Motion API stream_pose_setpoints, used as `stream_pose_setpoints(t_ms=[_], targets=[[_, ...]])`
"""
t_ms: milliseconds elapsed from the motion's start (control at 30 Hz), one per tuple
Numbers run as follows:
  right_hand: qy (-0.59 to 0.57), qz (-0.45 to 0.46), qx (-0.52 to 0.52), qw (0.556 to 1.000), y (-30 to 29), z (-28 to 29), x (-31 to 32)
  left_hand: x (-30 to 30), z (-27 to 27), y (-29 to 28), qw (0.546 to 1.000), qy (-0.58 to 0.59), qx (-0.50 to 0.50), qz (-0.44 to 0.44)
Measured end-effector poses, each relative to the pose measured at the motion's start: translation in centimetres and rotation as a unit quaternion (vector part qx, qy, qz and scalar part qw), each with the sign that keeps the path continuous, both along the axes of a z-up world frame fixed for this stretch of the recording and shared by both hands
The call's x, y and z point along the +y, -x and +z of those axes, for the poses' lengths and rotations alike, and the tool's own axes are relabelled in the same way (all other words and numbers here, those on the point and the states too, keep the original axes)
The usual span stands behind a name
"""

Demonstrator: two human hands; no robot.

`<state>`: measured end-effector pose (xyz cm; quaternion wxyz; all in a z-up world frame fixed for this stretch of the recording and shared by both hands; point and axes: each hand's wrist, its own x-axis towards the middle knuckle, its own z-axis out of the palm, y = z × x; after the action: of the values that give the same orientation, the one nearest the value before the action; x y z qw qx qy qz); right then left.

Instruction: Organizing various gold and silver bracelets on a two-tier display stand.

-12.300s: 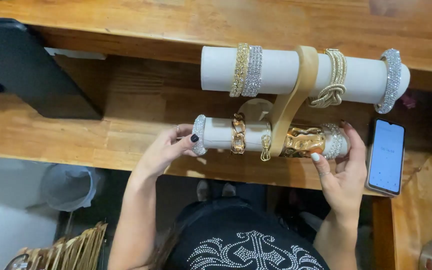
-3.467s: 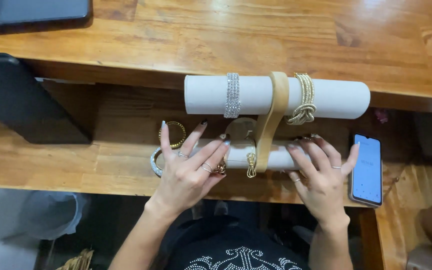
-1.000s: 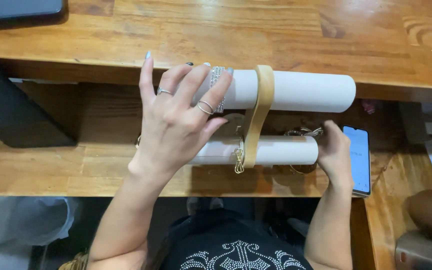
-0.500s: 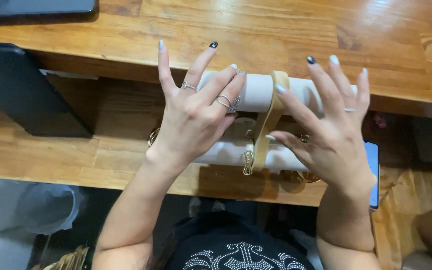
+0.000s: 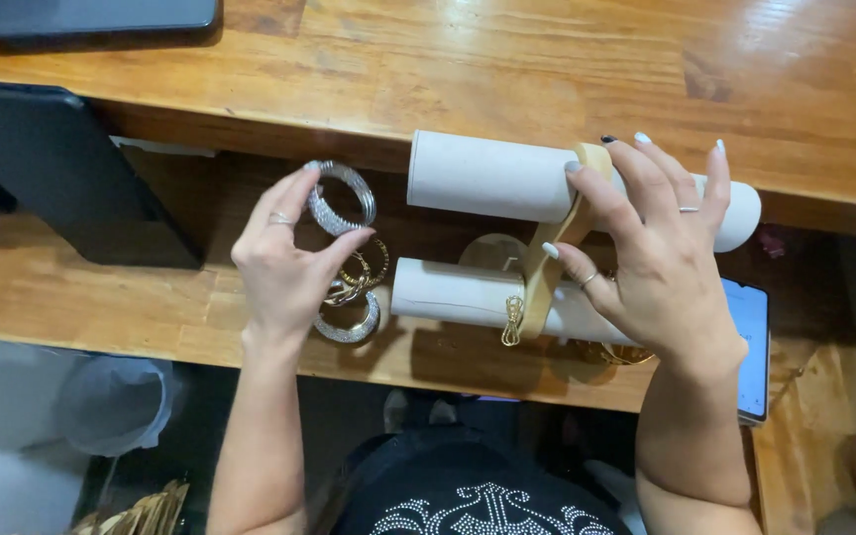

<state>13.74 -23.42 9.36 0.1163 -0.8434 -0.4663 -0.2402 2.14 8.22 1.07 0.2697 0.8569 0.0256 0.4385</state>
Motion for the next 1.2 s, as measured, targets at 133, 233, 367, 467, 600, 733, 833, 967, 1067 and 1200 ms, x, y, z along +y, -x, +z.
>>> stream_pose_setpoints(t_ms=[133, 233, 367, 467, 600, 733, 833, 967, 1067, 1200], targets=[[-0.027, 0.015, 0.009, 0.999, 0.6, -0.3, -0.6, 0.2, -9.0, 0.2, 0.983, 0.098, 0.135, 0.074], [-0.108, 0.070, -0.003, 0.992, 1.7, -0.8, -1.8, 0.7, -13.6, 0.3, 0.963, 0.040, 0.234, 0.127], [-0.162, 0.084, 0.003, 0.983, 4.2, -1.5, -3.8, -0.4, -11.2, 1.3, 0.951, -0.012, 0.291, 0.104], [-0.130, 0.052, 0.028, 0.990, 5.3, -3.0, -5.6, -2.1, -6.5, 2.7, 0.977, -0.060, 0.178, 0.103], [-0.015, -0.049, 0.072, 0.996, 5.5, -6.4, -7.0, -6.4, -0.2, 3.2, 0.982, -0.167, -0.087, -0.031], [0.067, -0.084, 0.076, 0.991, 5.5, -8.0, -5.9, -11.2, 0.0, 1.8, 0.956, -0.270, -0.042, -0.103], [0.065, -0.072, 0.059, 0.993, 5.2, -8.7, -5.9, -13.2, -0.6, 0.1, 0.949, -0.300, -0.038, -0.086], [0.074, -0.050, 0.028, 0.996, 4.7, -8.2, -5.8, -12.5, -0.8, -0.3, 0.951, -0.276, -0.064, -0.123], [0.083, -0.045, 0.015, 0.995, 4.8, -7.8, -5.5, -10.6, -1.2, 0.7, 0.953, -0.268, -0.074, -0.116], [0.085, -0.060, 0.019, 0.994, 5.0, -7.6, -5.2, -7.0, -3.2, 2.2, 0.967, -0.241, -0.037, -0.069]])
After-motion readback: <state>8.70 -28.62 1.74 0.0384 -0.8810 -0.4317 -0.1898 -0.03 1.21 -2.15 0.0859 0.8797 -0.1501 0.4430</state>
